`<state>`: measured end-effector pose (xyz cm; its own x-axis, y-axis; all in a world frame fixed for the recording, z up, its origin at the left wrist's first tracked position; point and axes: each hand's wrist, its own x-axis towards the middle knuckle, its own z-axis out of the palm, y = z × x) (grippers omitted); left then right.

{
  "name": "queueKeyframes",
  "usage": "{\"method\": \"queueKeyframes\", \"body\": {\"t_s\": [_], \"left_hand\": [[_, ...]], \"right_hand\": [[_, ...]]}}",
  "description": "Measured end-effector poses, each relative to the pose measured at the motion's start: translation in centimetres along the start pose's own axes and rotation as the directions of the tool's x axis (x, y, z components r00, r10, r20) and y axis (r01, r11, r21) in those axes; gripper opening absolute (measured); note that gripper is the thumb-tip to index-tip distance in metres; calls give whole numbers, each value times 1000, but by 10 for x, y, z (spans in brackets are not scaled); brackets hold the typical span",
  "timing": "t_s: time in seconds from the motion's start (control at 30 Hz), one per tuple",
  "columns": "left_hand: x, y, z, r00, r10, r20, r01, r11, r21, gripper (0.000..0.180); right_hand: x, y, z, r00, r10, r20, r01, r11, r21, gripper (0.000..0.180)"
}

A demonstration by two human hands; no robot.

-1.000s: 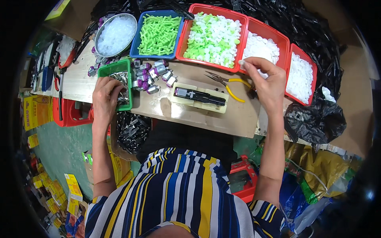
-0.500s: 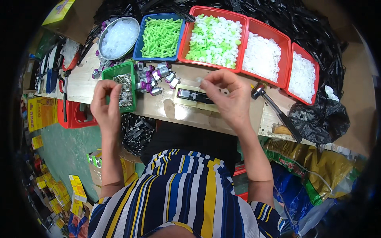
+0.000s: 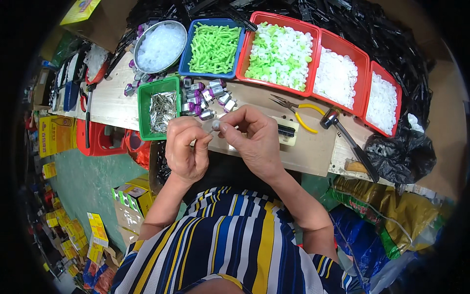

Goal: Assembling small plastic and metal components using assembly fixtures and tools at a factory workbench.

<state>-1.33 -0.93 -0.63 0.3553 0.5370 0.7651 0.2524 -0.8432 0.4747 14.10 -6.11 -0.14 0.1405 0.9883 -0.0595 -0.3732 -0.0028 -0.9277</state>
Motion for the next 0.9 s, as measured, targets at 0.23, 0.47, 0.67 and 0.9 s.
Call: {"method": "queueKeyframes", "body": {"t_s": [0.23, 0.47, 0.67, 0.9], "left_hand": [[0, 1, 1, 998, 52, 44, -55, 996, 73, 22], [-3, 1, 10, 989, -149, 17, 150, 983, -103, 16], [-5, -4, 13, 724, -595, 349, 637, 384, -668, 11], [0, -8, 13, 589, -510, 626, 724, -10, -690, 12]], "right_hand": [[-3, 0, -4, 1000, -4, -17, 3, 999, -40, 8], [-12, -5, -7, 984, -170, 54, 178, 908, -379, 11], [-8, -11, -15, 996, -92, -5, 89, 979, -184, 11], [-9, -20, -21, 990, -49, 132, 77, 974, -215, 15]]}}
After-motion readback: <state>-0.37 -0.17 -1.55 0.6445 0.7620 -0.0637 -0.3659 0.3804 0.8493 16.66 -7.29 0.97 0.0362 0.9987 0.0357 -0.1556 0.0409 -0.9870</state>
